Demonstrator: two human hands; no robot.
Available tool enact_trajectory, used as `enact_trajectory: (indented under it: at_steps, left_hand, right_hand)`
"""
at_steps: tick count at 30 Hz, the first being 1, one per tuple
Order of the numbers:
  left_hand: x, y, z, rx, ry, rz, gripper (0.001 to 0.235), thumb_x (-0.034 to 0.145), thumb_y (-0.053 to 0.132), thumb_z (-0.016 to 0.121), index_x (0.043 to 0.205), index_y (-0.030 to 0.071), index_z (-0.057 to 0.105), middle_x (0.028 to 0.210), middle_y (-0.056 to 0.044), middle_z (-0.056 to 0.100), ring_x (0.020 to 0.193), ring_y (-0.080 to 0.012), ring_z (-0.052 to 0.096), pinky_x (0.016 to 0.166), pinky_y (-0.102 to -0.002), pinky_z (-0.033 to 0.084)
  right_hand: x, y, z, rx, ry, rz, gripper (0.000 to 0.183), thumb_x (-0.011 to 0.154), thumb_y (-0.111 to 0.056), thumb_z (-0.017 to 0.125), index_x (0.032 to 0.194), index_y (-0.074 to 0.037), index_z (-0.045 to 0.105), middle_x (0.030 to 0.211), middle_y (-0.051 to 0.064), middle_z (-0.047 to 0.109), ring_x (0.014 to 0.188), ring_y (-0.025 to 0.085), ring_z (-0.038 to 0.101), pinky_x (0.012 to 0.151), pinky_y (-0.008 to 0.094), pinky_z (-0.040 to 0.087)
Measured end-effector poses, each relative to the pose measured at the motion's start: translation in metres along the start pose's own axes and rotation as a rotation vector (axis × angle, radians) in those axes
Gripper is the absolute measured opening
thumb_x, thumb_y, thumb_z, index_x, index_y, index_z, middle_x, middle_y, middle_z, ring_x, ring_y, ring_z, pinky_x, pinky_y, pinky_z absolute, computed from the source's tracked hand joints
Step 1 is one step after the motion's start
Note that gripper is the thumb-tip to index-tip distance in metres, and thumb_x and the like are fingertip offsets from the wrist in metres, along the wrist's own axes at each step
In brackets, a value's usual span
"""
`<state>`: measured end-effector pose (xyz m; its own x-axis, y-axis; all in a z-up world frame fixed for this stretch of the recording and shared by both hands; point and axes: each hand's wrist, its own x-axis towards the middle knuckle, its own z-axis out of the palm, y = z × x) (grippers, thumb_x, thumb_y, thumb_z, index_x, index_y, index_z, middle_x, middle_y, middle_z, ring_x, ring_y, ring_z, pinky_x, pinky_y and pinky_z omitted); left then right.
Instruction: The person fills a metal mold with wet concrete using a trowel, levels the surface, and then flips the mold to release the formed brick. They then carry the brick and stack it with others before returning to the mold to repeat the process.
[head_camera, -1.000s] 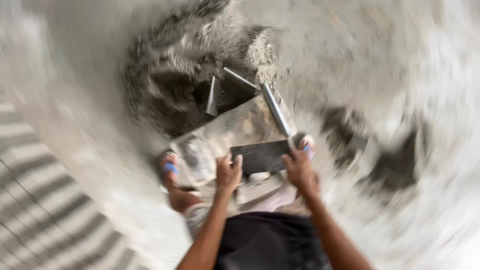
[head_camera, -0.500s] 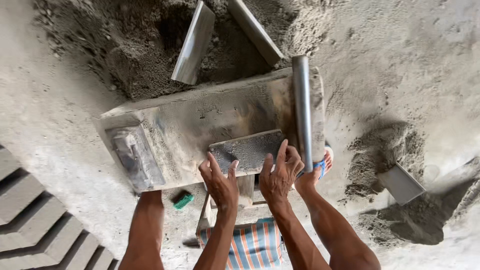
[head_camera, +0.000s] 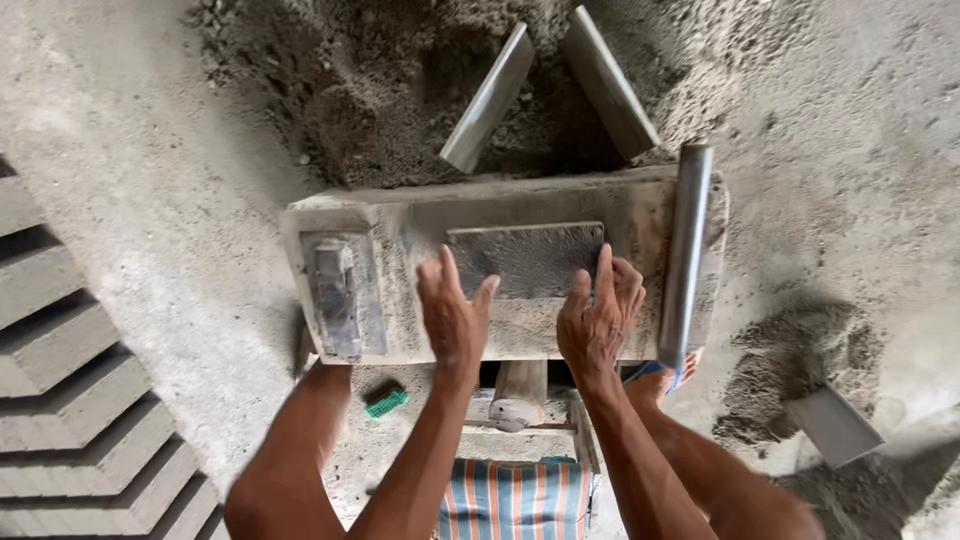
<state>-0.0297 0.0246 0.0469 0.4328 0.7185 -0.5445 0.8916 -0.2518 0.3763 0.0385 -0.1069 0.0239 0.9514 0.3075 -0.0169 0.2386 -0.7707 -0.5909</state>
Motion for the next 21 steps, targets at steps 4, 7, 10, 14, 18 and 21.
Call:
enact_trajectory:
  at_steps: [4,7,10,14,18,21]
  left_hand:
    - [0.001,-0.038,0.042,0.050,0.138,0.215,0.075,0.079,0.046,0.064,0.131,-0.003,0.041,0.112,-0.015,0.044,0.096,-0.0279,0.050,0.082,-0.039,0.046]
    - [-0.002,-0.043,0.042,0.089,0.154,0.231,0.075,0.080,0.049,0.061,0.131,-0.002,0.042,0.112,-0.015,0.045,0.093,-0.0287,0.053,0.076,-0.039,0.050]
    - [0.005,-0.049,0.049,0.080,0.200,0.295,0.076,0.079,0.048,0.063,0.131,-0.003,0.043,0.112,-0.018,0.048,0.094,-0.0322,0.054,0.077,-0.042,0.048]
    - [-0.002,-0.072,0.044,0.082,0.222,0.352,0.080,0.082,0.056,0.057,0.132,-0.004,0.039,0.117,-0.020,0.045,0.103,-0.0351,0.051,0.085,-0.045,0.044]
    - [-0.008,-0.086,0.006,-0.044,0.279,0.371,0.034,0.099,0.026,0.038,0.110,0.003,0.059,0.099,-0.010,0.047,0.088,-0.0225,0.053,0.072,-0.033,0.050]
    - [-0.025,-0.110,0.006,-0.014,0.166,0.453,0.027,0.089,0.036,0.053,0.076,0.014,0.062,0.077,-0.001,0.049,0.069,-0.0226,0.059,0.058,-0.037,0.047]
  right_hand:
    - [-0.025,0.038,0.030,-0.160,0.166,-0.177,0.044,0.097,-0.023,0.038,0.134,0.002,0.045,0.108,0.011,0.042,0.085,0.025,0.040,0.075,0.037,0.030]
    - [-0.031,0.032,0.029,-0.181,0.235,-0.207,0.046,0.096,-0.024,0.041,0.134,0.001,0.045,0.110,0.012,0.045,0.085,0.026,0.041,0.074,0.038,0.031]
    - [-0.033,0.034,0.036,-0.139,0.324,-0.213,0.044,0.095,-0.025,0.043,0.131,0.000,0.047,0.108,0.013,0.046,0.088,0.028,0.042,0.078,0.041,0.032]
    - [-0.043,0.042,0.022,-0.018,0.453,-0.221,0.037,0.097,-0.015,0.040,0.129,0.000,0.047,0.104,0.018,0.045,0.085,0.035,0.045,0.078,0.042,0.037]
    - [-0.033,0.055,-0.023,0.142,0.350,-0.085,0.025,0.098,-0.024,0.045,0.097,-0.009,0.065,0.078,0.016,0.059,0.075,0.039,0.058,0.067,0.046,0.044]
    - [-0.051,0.060,-0.062,-0.063,0.120,0.089,0.028,0.089,-0.044,0.058,0.086,-0.019,0.070,0.065,0.009,0.063,0.069,0.037,0.064,0.062,0.048,0.045]
